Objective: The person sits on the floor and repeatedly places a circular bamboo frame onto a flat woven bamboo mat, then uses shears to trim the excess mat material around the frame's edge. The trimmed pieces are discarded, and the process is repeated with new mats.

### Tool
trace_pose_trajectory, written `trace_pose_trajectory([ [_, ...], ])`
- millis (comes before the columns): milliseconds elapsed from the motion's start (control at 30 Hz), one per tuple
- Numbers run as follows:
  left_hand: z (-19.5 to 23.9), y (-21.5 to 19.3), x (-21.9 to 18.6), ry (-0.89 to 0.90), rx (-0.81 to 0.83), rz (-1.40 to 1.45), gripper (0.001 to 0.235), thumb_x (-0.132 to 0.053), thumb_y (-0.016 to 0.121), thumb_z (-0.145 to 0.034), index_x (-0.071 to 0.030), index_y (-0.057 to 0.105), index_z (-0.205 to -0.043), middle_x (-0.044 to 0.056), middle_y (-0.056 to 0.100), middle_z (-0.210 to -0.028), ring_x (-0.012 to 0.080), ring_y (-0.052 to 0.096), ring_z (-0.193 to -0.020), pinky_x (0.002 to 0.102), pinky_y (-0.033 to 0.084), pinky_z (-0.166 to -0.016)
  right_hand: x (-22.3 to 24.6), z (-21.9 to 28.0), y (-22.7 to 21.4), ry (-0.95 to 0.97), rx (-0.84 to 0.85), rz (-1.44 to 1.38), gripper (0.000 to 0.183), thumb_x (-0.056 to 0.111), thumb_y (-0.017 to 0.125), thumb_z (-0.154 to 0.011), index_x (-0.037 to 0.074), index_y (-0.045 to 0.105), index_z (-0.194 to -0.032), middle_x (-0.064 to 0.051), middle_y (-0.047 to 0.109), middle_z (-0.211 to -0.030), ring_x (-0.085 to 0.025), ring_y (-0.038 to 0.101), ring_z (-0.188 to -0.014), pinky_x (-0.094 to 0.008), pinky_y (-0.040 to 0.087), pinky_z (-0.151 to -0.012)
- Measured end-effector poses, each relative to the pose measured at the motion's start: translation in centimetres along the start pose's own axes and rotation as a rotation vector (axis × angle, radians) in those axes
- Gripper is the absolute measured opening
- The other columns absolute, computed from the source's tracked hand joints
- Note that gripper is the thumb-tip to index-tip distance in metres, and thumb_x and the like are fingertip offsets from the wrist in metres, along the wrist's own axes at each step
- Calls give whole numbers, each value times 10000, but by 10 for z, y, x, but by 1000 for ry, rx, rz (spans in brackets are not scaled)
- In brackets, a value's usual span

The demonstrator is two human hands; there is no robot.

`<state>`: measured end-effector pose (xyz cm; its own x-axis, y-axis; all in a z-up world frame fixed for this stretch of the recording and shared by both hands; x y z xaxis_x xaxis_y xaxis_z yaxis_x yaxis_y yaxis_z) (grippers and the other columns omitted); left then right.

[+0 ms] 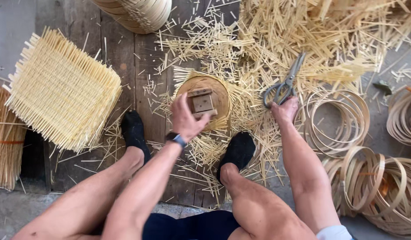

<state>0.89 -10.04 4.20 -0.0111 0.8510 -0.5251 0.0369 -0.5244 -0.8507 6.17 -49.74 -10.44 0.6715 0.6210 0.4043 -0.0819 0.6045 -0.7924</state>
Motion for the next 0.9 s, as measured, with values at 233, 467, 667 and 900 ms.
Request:
trace_pose_trajectory([
  [233,-48,20,-27,122,271,-212,1166,-533,923,-485,-222,362,-1459,181,447,-1281,354,428,-1216,550,357,-1095,5,23,-38,41,401,-315,351,148,752,-810,-41,653,-1088,-135,695,-885,-214,648,-735,-343,523,-641],
  [467,-31,26,-16,491,240,-88,1130,-455,914,-543,-224,352,-1495,132,452,-1276,344,437,-1247,546,324,-1134,58,139,-71,-27,424,-654,293,245,810,-885,22,627,-935,-74,590,-636,-132,557,-467,-276,466,-406],
  [667,-26,13,0,391,234,-289,1394,-559,921,-451,-275,140,-1570,269,331,-1479,462,369,-1361,636,265,-1116,125,194,-51,-265,337,-657,234,335,679,-933,105,643,-908,-6,635,-644,-94,616,-481,-243,520,-392],
  [900,4,38,6,-41,175,-186,1259,-537,855,-770,-248,24,-1671,250,280,-1622,438,409,-1383,636,281,-1085,111,179,-19,150,721,-387,436,369,778,-908,-33,631,-826,-34,603,-556,-172,571,-457,-299,481,-409],
])
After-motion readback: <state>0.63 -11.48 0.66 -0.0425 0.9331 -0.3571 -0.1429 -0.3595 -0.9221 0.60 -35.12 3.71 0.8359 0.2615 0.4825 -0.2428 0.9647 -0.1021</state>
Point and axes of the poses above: each hand's wrist, its own z-axis away from the middle knuckle, its own y-axis out of the palm, x = y × z, the point moved 4 cm from there along -z, towards the middle knuckle
